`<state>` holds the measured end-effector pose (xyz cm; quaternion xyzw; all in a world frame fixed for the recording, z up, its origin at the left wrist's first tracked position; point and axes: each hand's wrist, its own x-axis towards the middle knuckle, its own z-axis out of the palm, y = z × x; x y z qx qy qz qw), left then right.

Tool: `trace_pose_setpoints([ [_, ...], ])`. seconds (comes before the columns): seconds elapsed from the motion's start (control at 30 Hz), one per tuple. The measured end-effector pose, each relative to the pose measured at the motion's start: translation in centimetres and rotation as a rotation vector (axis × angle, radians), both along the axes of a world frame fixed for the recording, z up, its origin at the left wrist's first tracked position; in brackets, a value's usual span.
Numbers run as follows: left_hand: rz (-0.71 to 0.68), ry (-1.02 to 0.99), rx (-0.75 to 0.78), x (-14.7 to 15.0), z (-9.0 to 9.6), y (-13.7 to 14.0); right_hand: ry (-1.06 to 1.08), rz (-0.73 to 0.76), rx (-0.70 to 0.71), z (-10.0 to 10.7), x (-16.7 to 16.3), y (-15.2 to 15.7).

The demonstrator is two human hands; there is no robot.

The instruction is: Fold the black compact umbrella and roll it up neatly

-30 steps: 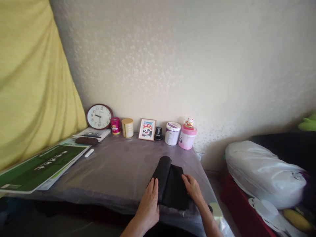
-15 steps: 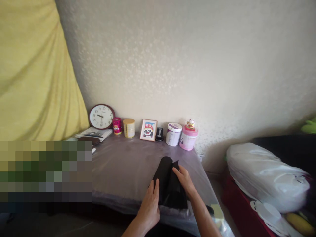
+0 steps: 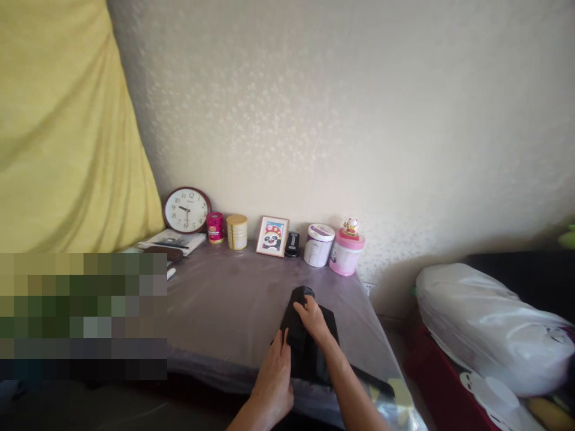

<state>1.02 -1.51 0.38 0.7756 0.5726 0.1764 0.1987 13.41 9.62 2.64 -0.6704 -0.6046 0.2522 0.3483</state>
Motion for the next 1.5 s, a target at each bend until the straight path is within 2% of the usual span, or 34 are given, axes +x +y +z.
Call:
trace_pose_setpoints([
  [0.2, -0.007, -0.017, 0.040, -1.0, -0.7, -0.4, 0.071, 0.152, -0.078, 0.2, -0.6, -0.3],
  [0.33, 0.015, -0.017, 0.070, -1.9, -0.7, -1.2, 0.127, 0.259, -0.076, 0.8, -0.9, -1.0],
  [0.47, 0.087, -0.011, 0.228, -1.8, 0.5, -1.5, 0.062, 0.295, -0.058, 1.5, -1.2, -1.6],
  [0.6, -0.073, -0.017, 0.329, -0.9, 1.8, -1.1, 0.032, 0.341, -0.068, 1.8, -1.4, -2.0],
  [0.67, -0.104, -0.012, 0.320, -0.7, 2.2, -0.9, 0.027, 0.349, -0.077, 1.9, -1.5, -2.1],
  [0.77, -0.027, 0.003, 0.273, -0.7, 2.1, -0.7, 0.014, 0.354, -0.074, 2.0, -1.5, -2.1],
  [0.9, -0.025, -0.017, 0.255, -0.6, 0.5, 0.0, -0.016, 0.374, -0.013, 2.0, -1.5, -2.4],
  [0.97, -0.046, -0.034, 0.242, -0.4, -0.6, 0.3, -0.038, 0.394, 0.060, 1.8, -1.4, -3.1],
  [1.07, -0.060, -0.038, 0.218, 0.0, -1.9, 0.6, -0.101, 0.414, 0.240, 1.5, -1.1, -4.3],
  [1.17, -0.055, -0.044, 0.191, 0.1, -2.4, 0.6, -0.156, 0.486, 0.387, 1.0, -0.6, -4.7],
  [1.3, -0.060, -0.051, 0.161, 0.1, -1.8, 0.4, -0.226, 0.558, 0.396, 0.2, 0.1, -3.2],
  [1.5, -0.026, 0.034, 0.025, 0.3, -0.6, 0.3, -0.323, 0.467, 0.362, -0.9, 1.0, 1.0],
])
